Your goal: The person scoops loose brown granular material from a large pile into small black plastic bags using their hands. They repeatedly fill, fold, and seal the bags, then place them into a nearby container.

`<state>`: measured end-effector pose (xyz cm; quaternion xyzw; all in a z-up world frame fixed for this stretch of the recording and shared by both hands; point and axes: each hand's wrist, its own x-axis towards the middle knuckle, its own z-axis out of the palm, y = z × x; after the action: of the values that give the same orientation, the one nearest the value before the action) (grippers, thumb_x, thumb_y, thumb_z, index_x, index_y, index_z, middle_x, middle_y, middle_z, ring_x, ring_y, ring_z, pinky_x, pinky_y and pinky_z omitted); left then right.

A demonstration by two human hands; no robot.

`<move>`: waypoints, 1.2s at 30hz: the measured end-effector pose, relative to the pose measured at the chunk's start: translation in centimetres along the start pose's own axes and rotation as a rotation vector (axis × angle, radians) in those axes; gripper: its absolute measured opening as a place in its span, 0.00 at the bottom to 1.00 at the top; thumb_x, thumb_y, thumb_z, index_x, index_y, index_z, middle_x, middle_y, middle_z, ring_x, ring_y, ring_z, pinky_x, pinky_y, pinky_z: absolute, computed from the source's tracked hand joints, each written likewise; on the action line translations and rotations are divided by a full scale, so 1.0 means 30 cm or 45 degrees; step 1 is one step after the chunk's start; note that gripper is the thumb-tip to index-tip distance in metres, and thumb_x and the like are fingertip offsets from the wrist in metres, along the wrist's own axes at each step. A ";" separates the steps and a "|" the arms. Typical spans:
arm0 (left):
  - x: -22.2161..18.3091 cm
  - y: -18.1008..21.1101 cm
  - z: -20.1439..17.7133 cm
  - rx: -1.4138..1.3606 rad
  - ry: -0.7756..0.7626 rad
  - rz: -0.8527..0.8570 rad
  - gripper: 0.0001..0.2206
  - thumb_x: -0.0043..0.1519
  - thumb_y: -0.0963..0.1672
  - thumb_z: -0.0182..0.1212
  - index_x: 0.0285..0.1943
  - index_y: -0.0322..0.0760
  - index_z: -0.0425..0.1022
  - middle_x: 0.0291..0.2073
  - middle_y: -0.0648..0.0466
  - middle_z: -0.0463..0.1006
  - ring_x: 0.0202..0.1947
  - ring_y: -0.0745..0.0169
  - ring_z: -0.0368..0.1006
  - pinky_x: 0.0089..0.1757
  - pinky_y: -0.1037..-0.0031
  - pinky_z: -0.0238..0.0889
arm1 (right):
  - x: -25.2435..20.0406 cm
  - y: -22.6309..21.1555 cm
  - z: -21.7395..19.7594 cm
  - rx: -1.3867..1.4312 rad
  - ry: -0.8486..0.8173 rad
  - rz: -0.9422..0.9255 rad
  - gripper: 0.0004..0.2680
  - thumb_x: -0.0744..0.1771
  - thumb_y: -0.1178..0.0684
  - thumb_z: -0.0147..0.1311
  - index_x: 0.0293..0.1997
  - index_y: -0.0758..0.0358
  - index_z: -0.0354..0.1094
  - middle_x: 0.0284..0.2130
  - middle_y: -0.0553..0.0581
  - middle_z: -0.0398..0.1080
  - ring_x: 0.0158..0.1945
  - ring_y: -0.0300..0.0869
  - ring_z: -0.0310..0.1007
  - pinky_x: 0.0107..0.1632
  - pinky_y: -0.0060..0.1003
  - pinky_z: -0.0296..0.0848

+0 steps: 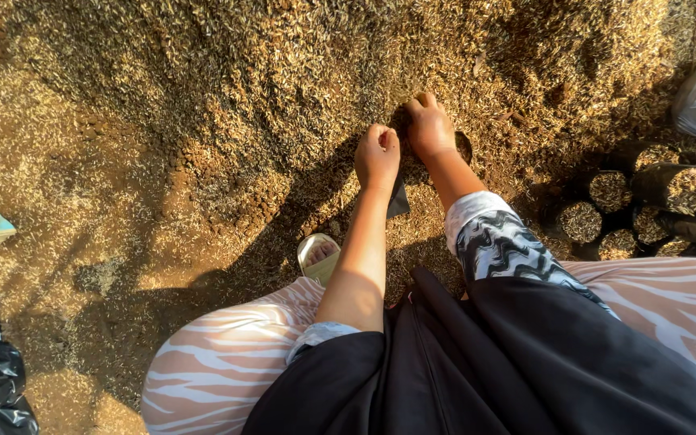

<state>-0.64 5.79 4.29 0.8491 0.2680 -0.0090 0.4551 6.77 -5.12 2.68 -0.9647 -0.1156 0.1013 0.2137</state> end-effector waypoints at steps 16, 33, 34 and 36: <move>-0.092 0.100 0.118 0.507 -0.819 -0.344 0.25 0.67 0.59 0.47 0.40 0.37 0.75 0.26 0.54 0.76 0.24 0.63 0.69 0.29 0.68 0.65 | -0.095 0.236 -0.252 0.349 -0.519 0.201 0.11 0.64 0.57 0.62 0.51 0.60 0.74 0.40 0.59 0.78 0.38 0.44 0.77 0.42 0.41 0.78; -0.100 0.043 0.203 0.466 -0.750 -0.262 0.12 0.68 0.49 0.51 0.44 0.41 0.77 0.36 0.54 0.80 0.36 0.62 0.76 0.37 0.68 0.69 | -0.432 0.150 -0.078 -0.543 -0.360 -0.083 0.32 0.63 0.61 0.39 0.78 0.59 0.29 0.77 0.57 0.29 0.79 0.48 0.27 0.74 0.60 0.25; -0.096 0.038 0.205 0.452 -0.741 -0.252 0.11 0.68 0.49 0.51 0.44 0.42 0.77 0.37 0.53 0.80 0.37 0.60 0.77 0.38 0.67 0.69 | -0.422 0.140 -0.079 -0.595 -0.388 -0.074 0.33 0.63 0.61 0.39 0.78 0.59 0.28 0.77 0.58 0.29 0.79 0.48 0.27 0.74 0.60 0.25; -0.085 0.035 0.209 0.450 -0.740 -0.224 0.11 0.67 0.48 0.51 0.45 0.43 0.78 0.39 0.53 0.81 0.39 0.58 0.78 0.39 0.66 0.70 | -0.399 0.127 -0.086 -0.662 -0.453 -0.051 0.33 0.63 0.60 0.40 0.78 0.59 0.27 0.77 0.57 0.27 0.78 0.48 0.27 0.74 0.59 0.26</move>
<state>-0.91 -0.69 2.11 0.8504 0.1938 -0.3358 0.3557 -3.32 -12.68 5.04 -0.9518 -0.1920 0.2312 -0.0618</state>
